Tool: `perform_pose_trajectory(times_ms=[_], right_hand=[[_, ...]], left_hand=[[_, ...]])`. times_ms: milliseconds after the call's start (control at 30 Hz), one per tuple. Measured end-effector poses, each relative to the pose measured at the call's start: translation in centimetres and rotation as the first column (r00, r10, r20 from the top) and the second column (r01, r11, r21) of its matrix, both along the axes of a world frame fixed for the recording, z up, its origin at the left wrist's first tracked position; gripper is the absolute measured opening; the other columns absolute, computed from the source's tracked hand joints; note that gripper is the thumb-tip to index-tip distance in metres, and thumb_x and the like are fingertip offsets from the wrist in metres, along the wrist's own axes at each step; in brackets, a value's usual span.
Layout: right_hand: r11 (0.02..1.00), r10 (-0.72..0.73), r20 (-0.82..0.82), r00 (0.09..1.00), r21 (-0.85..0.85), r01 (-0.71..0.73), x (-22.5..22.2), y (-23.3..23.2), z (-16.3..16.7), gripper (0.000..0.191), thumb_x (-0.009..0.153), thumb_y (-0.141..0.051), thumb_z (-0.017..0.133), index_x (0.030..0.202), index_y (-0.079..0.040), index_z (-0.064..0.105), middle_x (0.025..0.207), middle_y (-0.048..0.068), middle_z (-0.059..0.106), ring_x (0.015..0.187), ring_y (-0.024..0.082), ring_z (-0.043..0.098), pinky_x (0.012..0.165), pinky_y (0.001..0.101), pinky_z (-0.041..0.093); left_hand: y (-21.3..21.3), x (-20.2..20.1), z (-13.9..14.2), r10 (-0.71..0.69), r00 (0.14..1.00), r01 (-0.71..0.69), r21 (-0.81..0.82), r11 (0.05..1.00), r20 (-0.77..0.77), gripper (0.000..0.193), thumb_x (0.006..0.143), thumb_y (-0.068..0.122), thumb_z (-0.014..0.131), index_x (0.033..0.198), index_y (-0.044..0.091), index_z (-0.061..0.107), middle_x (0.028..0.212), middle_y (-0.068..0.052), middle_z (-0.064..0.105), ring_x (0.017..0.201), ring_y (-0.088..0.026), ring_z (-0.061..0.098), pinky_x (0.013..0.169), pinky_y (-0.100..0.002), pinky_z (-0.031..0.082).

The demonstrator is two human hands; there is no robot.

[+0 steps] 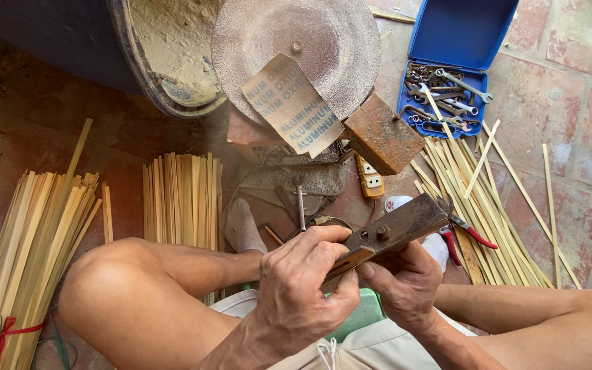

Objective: The person sits cross-legged and assembles thin bamboo strips into a rectangular frame using a metal jig. They apply glue to the strips, insert them into the jig, and press them together to form a joint.

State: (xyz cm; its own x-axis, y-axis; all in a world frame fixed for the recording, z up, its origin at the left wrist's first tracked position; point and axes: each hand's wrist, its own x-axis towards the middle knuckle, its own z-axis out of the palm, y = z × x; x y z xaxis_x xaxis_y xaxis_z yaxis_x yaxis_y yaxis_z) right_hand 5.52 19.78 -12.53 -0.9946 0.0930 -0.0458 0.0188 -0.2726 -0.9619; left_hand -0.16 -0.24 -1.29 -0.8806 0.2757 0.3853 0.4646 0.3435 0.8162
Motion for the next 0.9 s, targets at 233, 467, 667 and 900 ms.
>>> perform_pose_trajectory(times_ms=[233,467,667,900], right_hand=[[0.997,0.073,-0.034,0.997,-0.023,-0.074,1.6,1.7,-0.2,0.032,0.09,0.001,0.075,0.119,0.009,0.064,0.11,0.015,0.074,0.096,0.017,0.072,0.083,0.0325,0.062],[0.853,-0.206,-0.206,0.957,0.441,0.279,-2.0,7.3,-3.2,0.015,0.105,-0.007,0.06,0.106,0.006,0.069,0.083,0.007,0.066,0.07,0.01,0.06,0.063,0.0238,0.051],[0.783,-0.414,0.214,0.885,0.58,0.226,-4.1,11.4,-10.1,0.028,0.104,-0.019,0.066,0.11,0.007,0.068,0.089,0.014,0.072,0.075,0.019,0.068,0.068,0.0305,0.057],[0.595,-0.395,0.338,0.854,0.803,-0.043,-4.8,8.8,-12.2,0.094,0.076,-0.022,0.089,0.15,0.007,0.038,0.129,0.027,0.061,0.111,0.034,0.065,0.091,0.0415,0.052]], left_hand=[[0.3,0.4,-0.4,-0.024,0.996,0.014,0.118,0.993,0.089,0.02,0.079,0.001,0.076,0.096,0.002,0.065,0.103,-0.012,0.072,0.086,-0.026,0.075,0.074,-0.034,0.061],[-0.8,0.0,-2.3,-0.351,0.567,-0.169,0.522,0.836,0.745,0.016,0.083,0.003,0.073,0.098,-0.003,0.072,0.083,-0.008,0.067,0.071,-0.01,0.057,0.061,-0.026,0.047],[-1.6,-1.0,-3.5,-0.6,0.441,-0.424,0.744,0.516,0.668,0.023,0.082,0.0,0.073,0.103,-0.008,0.067,0.094,-0.012,0.073,0.079,-0.014,0.068,0.074,-0.031,0.058],[-2.1,-2.0,-2.7,-0.74,0.394,-0.5,0.802,0.326,0.546,0.024,0.089,0.003,0.065,0.11,-0.009,0.065,0.097,-0.016,0.072,0.083,-0.026,0.074,0.078,-0.038,0.062]])
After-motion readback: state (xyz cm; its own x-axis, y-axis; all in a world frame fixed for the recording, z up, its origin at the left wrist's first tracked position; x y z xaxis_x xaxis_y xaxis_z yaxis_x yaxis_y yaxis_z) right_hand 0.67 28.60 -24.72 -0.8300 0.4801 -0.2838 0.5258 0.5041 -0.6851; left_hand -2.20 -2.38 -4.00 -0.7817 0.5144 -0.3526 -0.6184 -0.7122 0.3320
